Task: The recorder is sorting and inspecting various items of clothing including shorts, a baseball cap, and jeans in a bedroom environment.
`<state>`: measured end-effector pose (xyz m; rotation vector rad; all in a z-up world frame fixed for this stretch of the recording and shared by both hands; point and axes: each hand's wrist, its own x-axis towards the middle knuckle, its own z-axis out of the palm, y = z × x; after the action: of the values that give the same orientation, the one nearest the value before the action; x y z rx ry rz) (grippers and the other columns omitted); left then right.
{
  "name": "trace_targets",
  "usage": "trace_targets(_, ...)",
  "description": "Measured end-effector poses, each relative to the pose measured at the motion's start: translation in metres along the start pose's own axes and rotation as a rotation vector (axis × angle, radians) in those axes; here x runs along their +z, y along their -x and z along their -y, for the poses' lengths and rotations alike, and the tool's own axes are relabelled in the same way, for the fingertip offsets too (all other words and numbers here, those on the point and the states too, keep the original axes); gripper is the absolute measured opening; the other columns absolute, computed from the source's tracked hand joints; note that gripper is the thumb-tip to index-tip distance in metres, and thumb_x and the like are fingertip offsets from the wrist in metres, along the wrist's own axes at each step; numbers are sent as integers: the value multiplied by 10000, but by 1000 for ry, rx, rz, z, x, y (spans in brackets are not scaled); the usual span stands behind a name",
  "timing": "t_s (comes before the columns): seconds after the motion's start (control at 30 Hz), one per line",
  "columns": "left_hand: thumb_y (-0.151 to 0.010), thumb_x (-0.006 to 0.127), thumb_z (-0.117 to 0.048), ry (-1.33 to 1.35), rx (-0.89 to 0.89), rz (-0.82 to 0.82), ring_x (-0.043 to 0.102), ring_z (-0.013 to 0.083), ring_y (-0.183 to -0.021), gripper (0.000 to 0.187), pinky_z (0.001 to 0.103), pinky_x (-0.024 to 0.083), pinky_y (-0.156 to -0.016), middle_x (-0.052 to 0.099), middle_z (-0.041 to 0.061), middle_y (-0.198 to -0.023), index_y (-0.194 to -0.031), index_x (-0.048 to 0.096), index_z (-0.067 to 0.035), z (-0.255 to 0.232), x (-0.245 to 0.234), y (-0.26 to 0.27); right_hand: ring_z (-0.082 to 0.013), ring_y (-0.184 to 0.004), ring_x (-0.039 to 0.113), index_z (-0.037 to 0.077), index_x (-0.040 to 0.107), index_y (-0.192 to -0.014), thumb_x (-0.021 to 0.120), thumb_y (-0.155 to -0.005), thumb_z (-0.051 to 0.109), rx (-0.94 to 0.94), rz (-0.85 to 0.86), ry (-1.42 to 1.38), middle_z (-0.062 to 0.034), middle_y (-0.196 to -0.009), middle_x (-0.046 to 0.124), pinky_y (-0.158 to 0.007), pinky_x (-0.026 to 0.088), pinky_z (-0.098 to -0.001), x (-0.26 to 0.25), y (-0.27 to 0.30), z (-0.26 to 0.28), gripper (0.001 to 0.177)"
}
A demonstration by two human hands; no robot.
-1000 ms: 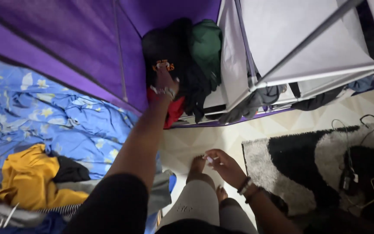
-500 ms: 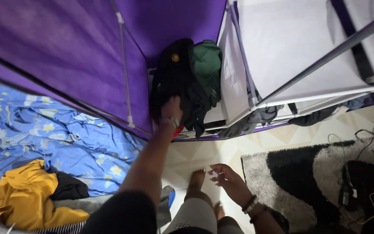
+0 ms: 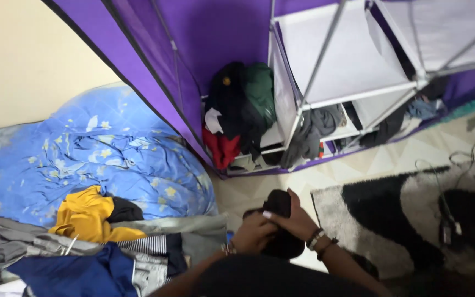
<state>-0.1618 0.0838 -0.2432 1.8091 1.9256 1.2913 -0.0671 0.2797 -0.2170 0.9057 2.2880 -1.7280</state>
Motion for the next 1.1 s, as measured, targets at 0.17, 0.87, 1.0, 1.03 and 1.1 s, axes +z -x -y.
trace_targets(0.17, -866, 695, -227, 42, -38, 196, 585, 344, -1115, 313, 473, 428, -977, 618, 121, -1124, -1158, 660, -120, 13, -45, -53, -241, -1072, 702, 112, 538, -1346, 735, -835, 200, -135, -361, -50, -138, -1149, 718, -921, 540, -350, -5, 17, -13, 554)
trace_targets(0.87, -935, 684, -242, -398, -870, 213, 430, 415, -1392, 633, 469, 400, -1132, 380, 221, -1538, -1524, 453, -265, 576, -60, -331, -104, -1172, 548, 67, 495, -1410, 483, -891, -155, -319, -458, -677, -37, -1287, 583, -1004, 437, -248, 17, -134, 99, 565)
trace_targets(1.0, -928, 714, -232, -248, -847, -231, 610, 392, -1200, 447, 432, 487, -1040, 638, 238, -1300, -1342, 635, -82, 593, -42, -315, -106, -1224, 553, 72, 498, -1394, 486, -871, -148, -288, -427, -622, -40, -1314, 584, -1043, 431, -246, 18, -125, 103, 568)
trace_targets(1.03, -928, 714, -232, -244, -854, -249, 610, 392, -1200, 447, 432, 487, -1040, 638, 238, -1300, -1342, 635, -82, 557, -50, -307, -106, -1224, 553, 72, 498, -1394, 486, -871, -148, -294, -414, -611, -40, -1314, 584, -1043, 431, -246, 17, -123, 101, 568)
trace_targets(1.1, -850, 759, -170, -88, -746, -626, 687, 312, -1120, 439, 380, 528, -985, 709, 170, -1224, -1276, 683, -94, 480, -69, -292, -132, -1193, 563, 54, 530, -1398, 482, -888, -129, -316, -445, -579, -61, -1305, 589, -1021, 454, -273, 17, -116, 100, 544)
